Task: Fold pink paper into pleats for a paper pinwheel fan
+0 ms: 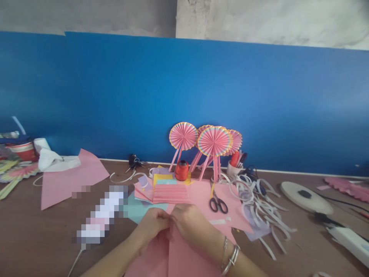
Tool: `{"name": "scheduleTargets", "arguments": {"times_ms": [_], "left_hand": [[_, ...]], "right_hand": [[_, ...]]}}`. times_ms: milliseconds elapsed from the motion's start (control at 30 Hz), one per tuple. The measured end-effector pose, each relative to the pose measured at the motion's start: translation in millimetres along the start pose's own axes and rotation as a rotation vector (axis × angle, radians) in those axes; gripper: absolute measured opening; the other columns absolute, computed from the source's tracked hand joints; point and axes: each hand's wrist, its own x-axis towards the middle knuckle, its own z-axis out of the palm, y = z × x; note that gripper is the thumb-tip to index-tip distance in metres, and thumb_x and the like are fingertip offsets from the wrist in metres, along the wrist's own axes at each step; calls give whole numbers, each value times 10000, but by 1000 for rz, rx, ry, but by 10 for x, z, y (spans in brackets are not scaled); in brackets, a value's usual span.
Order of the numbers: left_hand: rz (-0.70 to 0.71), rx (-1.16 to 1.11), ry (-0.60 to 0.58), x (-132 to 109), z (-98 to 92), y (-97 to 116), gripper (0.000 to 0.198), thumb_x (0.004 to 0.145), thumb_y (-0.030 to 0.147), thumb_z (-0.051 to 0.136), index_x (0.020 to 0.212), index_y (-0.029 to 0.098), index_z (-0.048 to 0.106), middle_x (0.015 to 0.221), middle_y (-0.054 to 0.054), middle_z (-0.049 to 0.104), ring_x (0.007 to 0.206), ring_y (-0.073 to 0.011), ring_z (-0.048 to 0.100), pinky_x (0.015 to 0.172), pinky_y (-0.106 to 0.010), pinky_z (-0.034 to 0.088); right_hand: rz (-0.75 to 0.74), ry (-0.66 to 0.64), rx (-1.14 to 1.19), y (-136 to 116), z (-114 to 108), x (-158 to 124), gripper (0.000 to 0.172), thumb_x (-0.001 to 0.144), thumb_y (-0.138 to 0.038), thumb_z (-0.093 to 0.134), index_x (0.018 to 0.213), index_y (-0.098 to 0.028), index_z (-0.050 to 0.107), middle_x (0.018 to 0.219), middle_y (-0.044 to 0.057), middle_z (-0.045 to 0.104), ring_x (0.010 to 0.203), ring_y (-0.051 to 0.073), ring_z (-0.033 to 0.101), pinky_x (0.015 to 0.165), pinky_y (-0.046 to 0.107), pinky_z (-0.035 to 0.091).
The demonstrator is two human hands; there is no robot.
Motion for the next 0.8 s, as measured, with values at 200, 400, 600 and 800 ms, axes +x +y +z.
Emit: {"name": "scheduleTargets", "arguments": {"times_ms": [200, 400, 600, 800], "left_hand": [[5, 17, -26, 23, 26, -37, 190, 603, 280, 614, 485, 134, 639, 447, -43, 622, 480, -189, 605, 501, -269, 409], [1, 3, -12, 10, 37, -15, 155, 599, 263, 605, 530, 132, 647, 465, -37, 631, 491, -192, 606, 511, -273, 415], [35, -60, 32, 19, 35, -15, 97, 592, 241, 611, 605, 145, 605, 478, -2, 619, 479, -169, 591, 523, -263, 405], [19, -2, 61, -13, 33, 35, 96, 590, 241, 572, 626, 153, 583, 469, 3, 615, 467, -154, 581, 465, -227, 325]], "right_hand": [[42, -53, -37, -44, 57, 26, 175, 808, -113, 475, 805, -116, 650, 786, 116, 663, 698, 213, 622, 540, 296, 324], [92, 67, 53, -27, 130, 26, 178, 780, -118, 469, 714, -139, 634, 719, 78, 659, 657, 175, 593, 561, 276, 322], [283, 210, 334, -1, 127, 64, 186, 683, -100, 495, 679, -167, 668, 712, 38, 683, 652, 140, 591, 589, 227, 362], [376, 242, 625, 12, 123, 101, 212, 667, -94, 495, 640, -169, 692, 684, 20, 696, 635, 124, 596, 588, 197, 399]]}}
